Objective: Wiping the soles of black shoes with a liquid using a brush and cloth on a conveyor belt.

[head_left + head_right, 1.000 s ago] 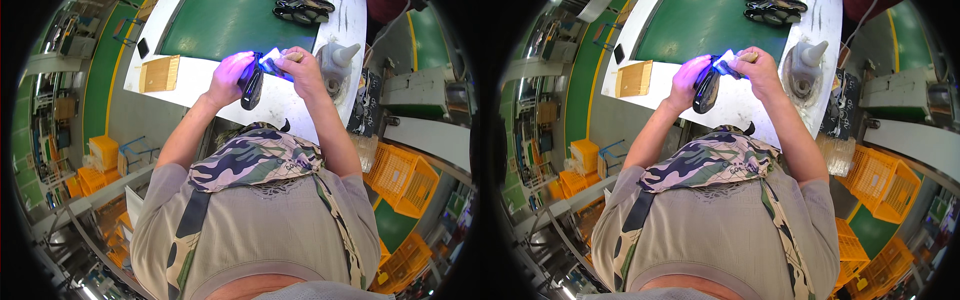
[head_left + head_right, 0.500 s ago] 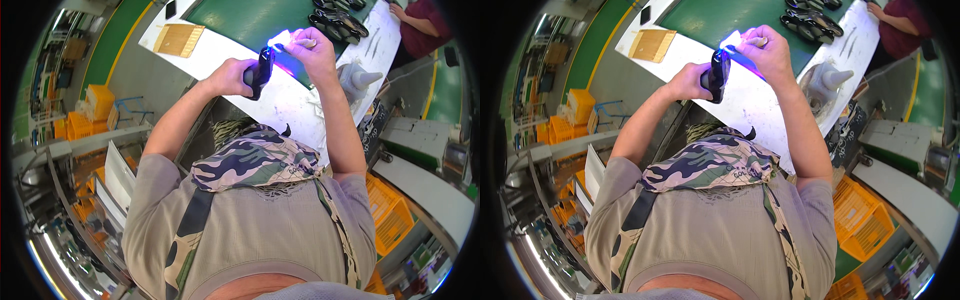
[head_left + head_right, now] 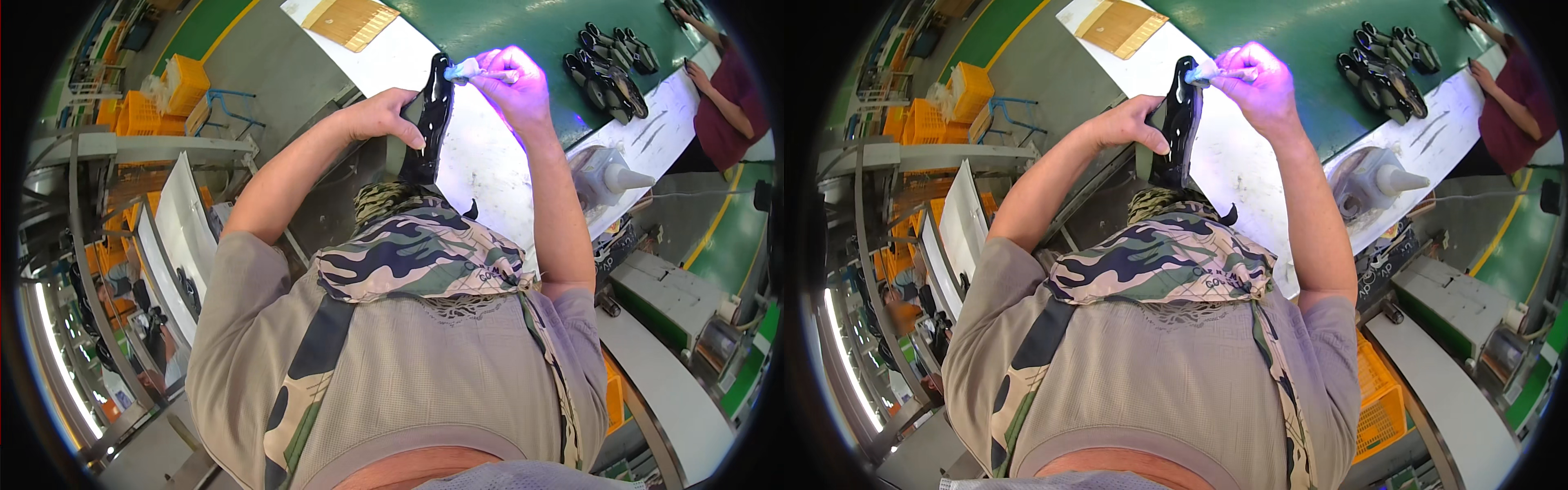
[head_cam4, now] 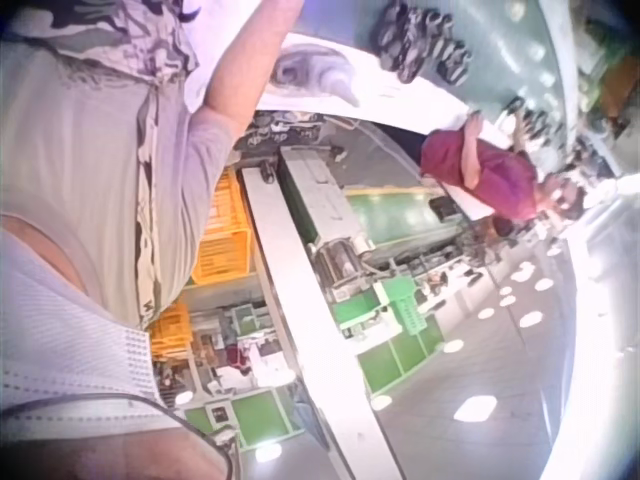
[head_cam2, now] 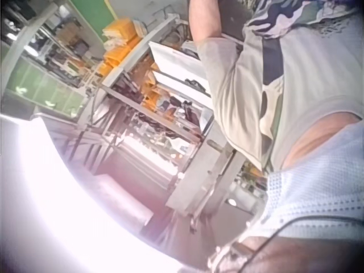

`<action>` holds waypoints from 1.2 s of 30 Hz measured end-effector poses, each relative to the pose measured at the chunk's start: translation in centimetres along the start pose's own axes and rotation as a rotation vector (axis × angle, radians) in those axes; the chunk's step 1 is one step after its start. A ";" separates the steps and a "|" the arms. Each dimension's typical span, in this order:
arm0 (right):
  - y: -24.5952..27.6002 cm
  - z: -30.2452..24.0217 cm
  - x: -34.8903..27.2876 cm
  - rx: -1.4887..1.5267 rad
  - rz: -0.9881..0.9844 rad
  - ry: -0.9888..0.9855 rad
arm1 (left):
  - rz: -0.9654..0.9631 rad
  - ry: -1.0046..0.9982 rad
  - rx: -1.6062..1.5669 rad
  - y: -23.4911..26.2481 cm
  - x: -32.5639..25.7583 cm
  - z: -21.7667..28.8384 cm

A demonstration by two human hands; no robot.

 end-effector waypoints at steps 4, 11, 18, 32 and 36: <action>-2.3 0.9 0.6 -0.182 -0.095 -0.020 | 0.117 -0.037 -0.206 0.9 -2.2 -1.1; -7.1 1.8 2.0 -0.066 -0.237 -0.195 | 0.222 -0.144 -0.499 3.9 -6.0 -3.2; -9.0 3.1 3.4 0.033 -0.328 -0.261 | 0.453 -0.280 -0.594 5.9 -10.8 -5.7; -15.5 7.3 6.4 0.297 0.064 -0.461 | 0.963 -0.508 -0.248 4.3 -16.4 -5.9; -17.6 7.3 7.2 0.355 0.062 -0.516 | 1.193 -0.406 0.205 4.1 -17.2 -6.1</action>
Point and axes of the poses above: each hand's wrist, its own x-axis towards the middle knuckle, its own y-axis out of the back of the hand, z = x × y, the point moved 1 cm from there along x, towards the middle knuckle, and after that the axes turned 14 degrees about -z, right-handed, at the moved point
